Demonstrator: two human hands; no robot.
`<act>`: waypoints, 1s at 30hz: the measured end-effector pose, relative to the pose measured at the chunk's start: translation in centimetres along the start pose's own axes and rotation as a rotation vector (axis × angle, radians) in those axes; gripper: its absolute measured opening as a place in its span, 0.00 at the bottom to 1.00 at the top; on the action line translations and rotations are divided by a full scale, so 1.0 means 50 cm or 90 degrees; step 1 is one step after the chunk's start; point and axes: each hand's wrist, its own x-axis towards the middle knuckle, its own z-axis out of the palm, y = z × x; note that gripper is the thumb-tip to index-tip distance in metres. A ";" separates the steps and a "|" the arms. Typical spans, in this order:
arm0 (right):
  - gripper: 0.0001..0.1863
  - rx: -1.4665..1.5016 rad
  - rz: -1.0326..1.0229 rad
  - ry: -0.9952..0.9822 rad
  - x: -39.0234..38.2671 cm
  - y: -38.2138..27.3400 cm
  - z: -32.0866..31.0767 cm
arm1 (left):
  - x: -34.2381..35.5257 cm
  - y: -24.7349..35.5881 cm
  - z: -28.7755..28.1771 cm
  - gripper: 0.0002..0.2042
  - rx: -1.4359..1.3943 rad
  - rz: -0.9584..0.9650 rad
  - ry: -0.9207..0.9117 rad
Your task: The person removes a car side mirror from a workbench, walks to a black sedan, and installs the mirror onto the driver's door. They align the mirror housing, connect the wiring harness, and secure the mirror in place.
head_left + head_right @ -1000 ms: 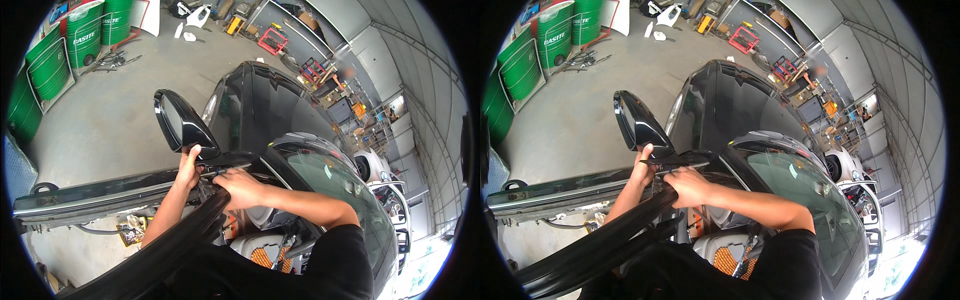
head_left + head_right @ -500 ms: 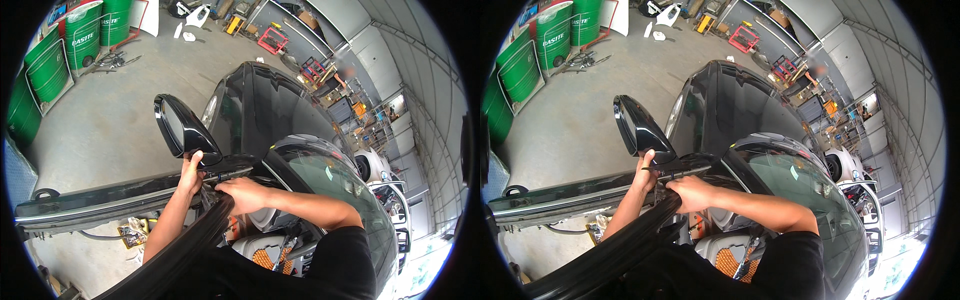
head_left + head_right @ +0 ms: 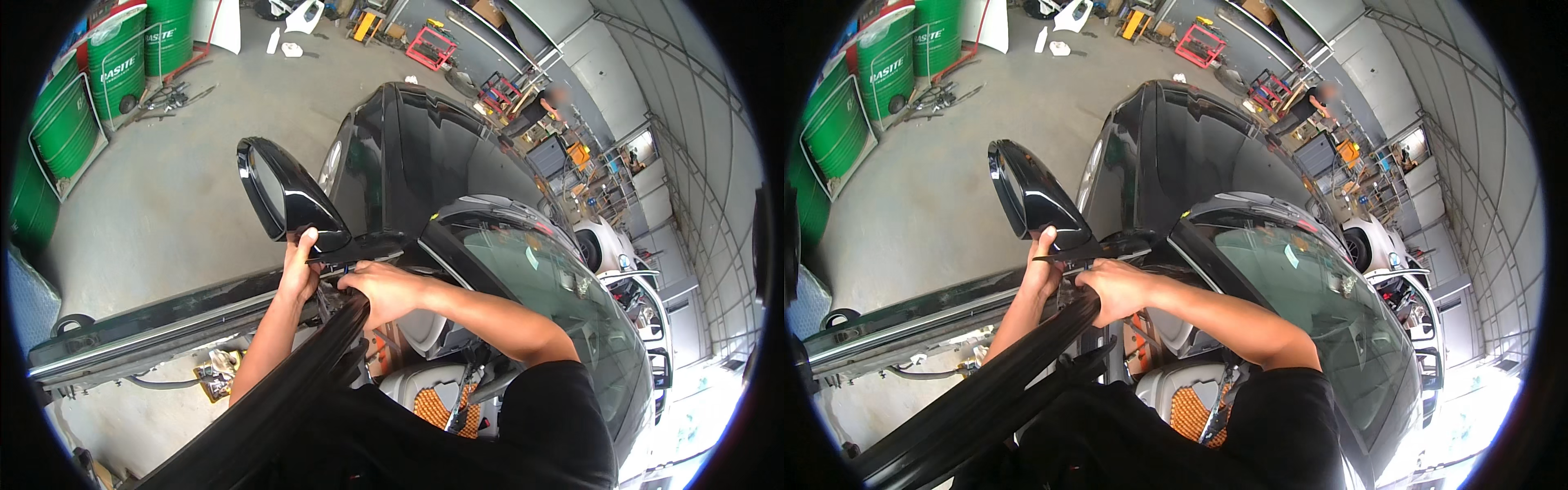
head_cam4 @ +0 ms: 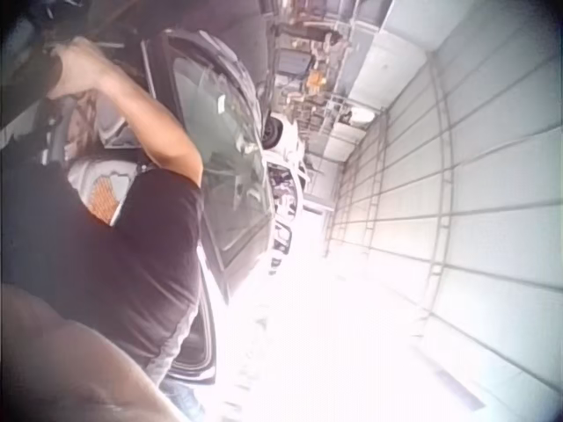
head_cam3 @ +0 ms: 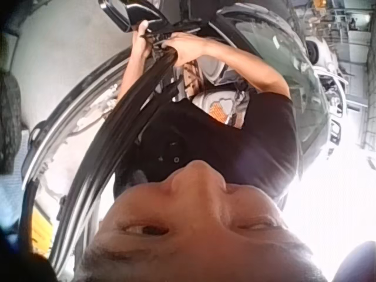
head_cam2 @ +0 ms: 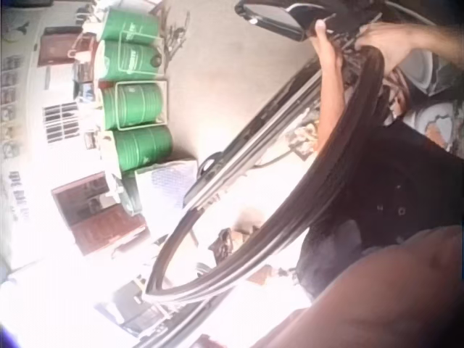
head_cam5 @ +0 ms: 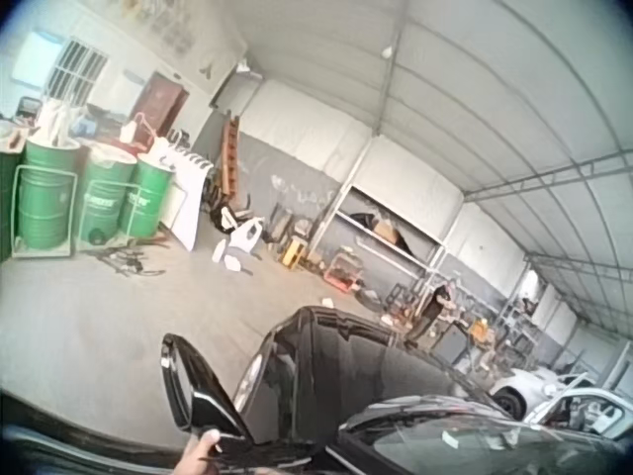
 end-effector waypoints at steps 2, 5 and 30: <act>0.28 -0.013 -0.003 0.052 -0.014 0.011 0.020 | -0.003 0.002 0.006 0.27 0.009 -0.018 0.002; 0.33 -0.022 0.014 0.082 -0.025 -0.004 0.026 | 0.016 -0.006 -0.008 0.27 -0.031 -0.009 -0.001; 0.30 0.006 0.012 0.108 -0.029 0.026 0.027 | 0.027 -0.014 -0.017 0.29 0.047 -0.016 -0.007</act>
